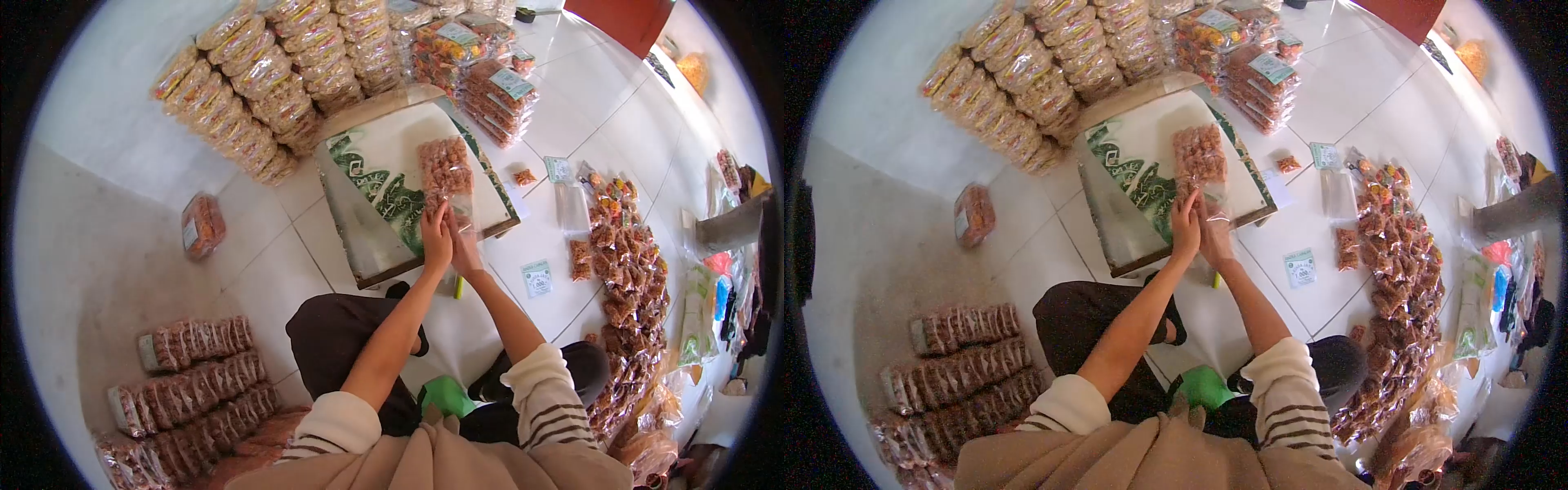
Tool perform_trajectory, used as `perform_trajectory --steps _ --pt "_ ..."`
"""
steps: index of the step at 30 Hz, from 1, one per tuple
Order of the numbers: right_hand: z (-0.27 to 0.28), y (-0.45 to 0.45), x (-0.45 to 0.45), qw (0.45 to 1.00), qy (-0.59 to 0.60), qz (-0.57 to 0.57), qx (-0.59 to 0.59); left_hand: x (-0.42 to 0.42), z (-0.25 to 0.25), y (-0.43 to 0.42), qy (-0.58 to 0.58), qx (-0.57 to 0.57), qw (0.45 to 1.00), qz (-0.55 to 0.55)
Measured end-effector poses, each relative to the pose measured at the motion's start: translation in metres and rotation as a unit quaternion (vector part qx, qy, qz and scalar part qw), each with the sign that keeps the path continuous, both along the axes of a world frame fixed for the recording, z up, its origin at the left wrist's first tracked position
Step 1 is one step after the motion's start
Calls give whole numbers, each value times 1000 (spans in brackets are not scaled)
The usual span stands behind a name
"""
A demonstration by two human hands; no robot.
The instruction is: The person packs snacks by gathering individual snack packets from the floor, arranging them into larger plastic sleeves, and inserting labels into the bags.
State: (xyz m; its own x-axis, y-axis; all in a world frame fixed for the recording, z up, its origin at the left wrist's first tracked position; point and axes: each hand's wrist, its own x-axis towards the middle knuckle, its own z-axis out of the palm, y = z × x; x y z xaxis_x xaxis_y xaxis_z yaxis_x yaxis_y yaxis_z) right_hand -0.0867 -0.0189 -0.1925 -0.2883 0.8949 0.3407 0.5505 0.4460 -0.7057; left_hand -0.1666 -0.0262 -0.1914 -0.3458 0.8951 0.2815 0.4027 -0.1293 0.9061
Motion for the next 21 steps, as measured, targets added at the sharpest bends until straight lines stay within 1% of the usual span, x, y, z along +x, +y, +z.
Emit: perform_trajectory --steps 2,3,4,6,7,8,9,10,11,13,14,16,17,18,20,21 --pt "13 2 14 989 -2 143 -34 2 3 1 48 -49 997 23" --pt "-1 -11 26 991 -86 104 13 3 0 2 21 -68 997 26" --pt "3 -18 37 991 -93 96 16 6 12 1 15 -64 998 17" --pt "12 -31 61 953 -198 226 31 15 36 -3 76 -235 966 77" --pt "19 -38 71 940 -254 225 9 22 41 -4 73 -230 968 63" --pt "27 -41 80 942 -261 210 7 32 46 -5 128 -203 963 125" --pt "40 -41 88 925 -281 234 -105 45 50 -5 181 -173 950 185" --pt "58 -42 95 896 -291 254 -219 60 58 -6 181 -167 955 166" --pt "76 -45 106 875 -336 238 -256 76 65 -8 173 -95 970 140" --pt "129 -54 135 896 -317 173 -258 113 74 -11 144 43 986 66" --pt "158 -67 166 910 -304 109 -261 151 103 -26 85 71 994 -20" --pt "175 -86 213 936 -298 20 -189 190 113 -43 64 123 984 -112" --pt "185 -101 240 958 -231 -26 -168 206 117 -52 41 102 978 -177" --pt "198 -120 264 973 -163 -73 -145 226 113 -62 27 90 973 -213" --pt "216 -160 300 979 -12 -159 -130 259 96 -79 40 63 956 -285" --pt "213 -175 325 957 -28 -219 -188 274 83 -87 44 60 949 -305"
